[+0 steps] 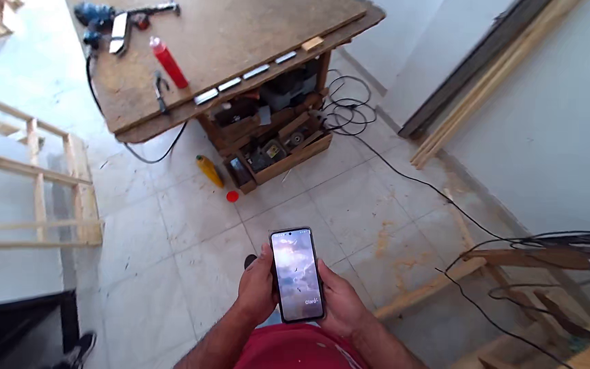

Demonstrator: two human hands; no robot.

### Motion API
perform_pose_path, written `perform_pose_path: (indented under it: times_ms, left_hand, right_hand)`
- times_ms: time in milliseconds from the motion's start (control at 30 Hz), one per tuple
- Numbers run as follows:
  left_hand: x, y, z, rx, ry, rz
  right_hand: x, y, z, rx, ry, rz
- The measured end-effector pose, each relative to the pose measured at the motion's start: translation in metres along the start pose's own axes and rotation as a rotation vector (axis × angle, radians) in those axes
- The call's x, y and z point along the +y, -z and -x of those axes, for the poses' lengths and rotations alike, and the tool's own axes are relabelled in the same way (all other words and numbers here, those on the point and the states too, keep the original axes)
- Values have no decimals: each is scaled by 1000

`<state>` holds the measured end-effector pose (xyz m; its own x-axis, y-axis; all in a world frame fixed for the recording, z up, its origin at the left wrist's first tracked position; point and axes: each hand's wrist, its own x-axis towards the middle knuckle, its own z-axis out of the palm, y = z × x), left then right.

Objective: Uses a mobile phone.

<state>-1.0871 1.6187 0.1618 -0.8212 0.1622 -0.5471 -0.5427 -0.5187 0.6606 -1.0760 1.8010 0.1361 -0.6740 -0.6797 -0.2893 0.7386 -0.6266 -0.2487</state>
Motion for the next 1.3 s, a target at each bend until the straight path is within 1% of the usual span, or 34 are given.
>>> perform_pose_path:
  times_ms: [167, 300, 433, 500, 533, 600, 667, 733, 800, 833, 867, 933, 1033, 1133, 1233, 1300]
  left_hand:
    - [-28, 3, 41, 145, -51, 93]
    - [-45, 19, 76, 202, -121, 171]
    - [-56, 41, 111, 194, -199, 211]
    - [-63, 53, 128, 170, -227, 205]
    - [-67, 58, 136, 159, -241, 207]
    - [-76, 65, 153, 170, -266, 231]
    - [-87, 72, 168, 199, -258, 285]
    - [-97, 80, 179, 219, -232, 326]
    - [-107, 85, 188, 233, -227, 322]
    - [-110, 85, 192, 233, -235, 314]
    - [-114, 84, 194, 235, -240, 309]
    - [-122, 77, 199, 241, -248, 305]
    - [-135, 68, 202, 233, -291, 317]
    - [-139, 64, 204, 253, -308, 321]
    - [-139, 63, 207, 258, -310, 322]
    - [-140, 64, 210, 226, -295, 339]
  right_hand:
    - [15, 6, 16, -58, -194, 67]
    - [38, -2, 21, -109, -296, 104]
    - [68, -11, 23, -139, -332, 137]
    - [85, -19, 24, -111, -336, 157]
    - [94, -24, 25, -69, -325, 194]
    - [112, -35, 27, 75, -269, 367]
    - [131, -41, 30, 216, -197, 630]
    - [144, -40, 34, 248, -146, 968]
    - [148, -48, 39, 293, -114, 1411]
    - [148, -53, 38, 319, -83, 1553]
    - [145, -58, 36, 334, -31, 1622]
    - [136, -68, 29, 328, 19, 1675]
    - [127, -75, 21, 320, -46, 1691]
    - [130, -71, 39, 283, -69, 1670]
    - [133, -56, 65, 182, -245, 1647]
    - [133, -47, 79, 115, -328, 1579]
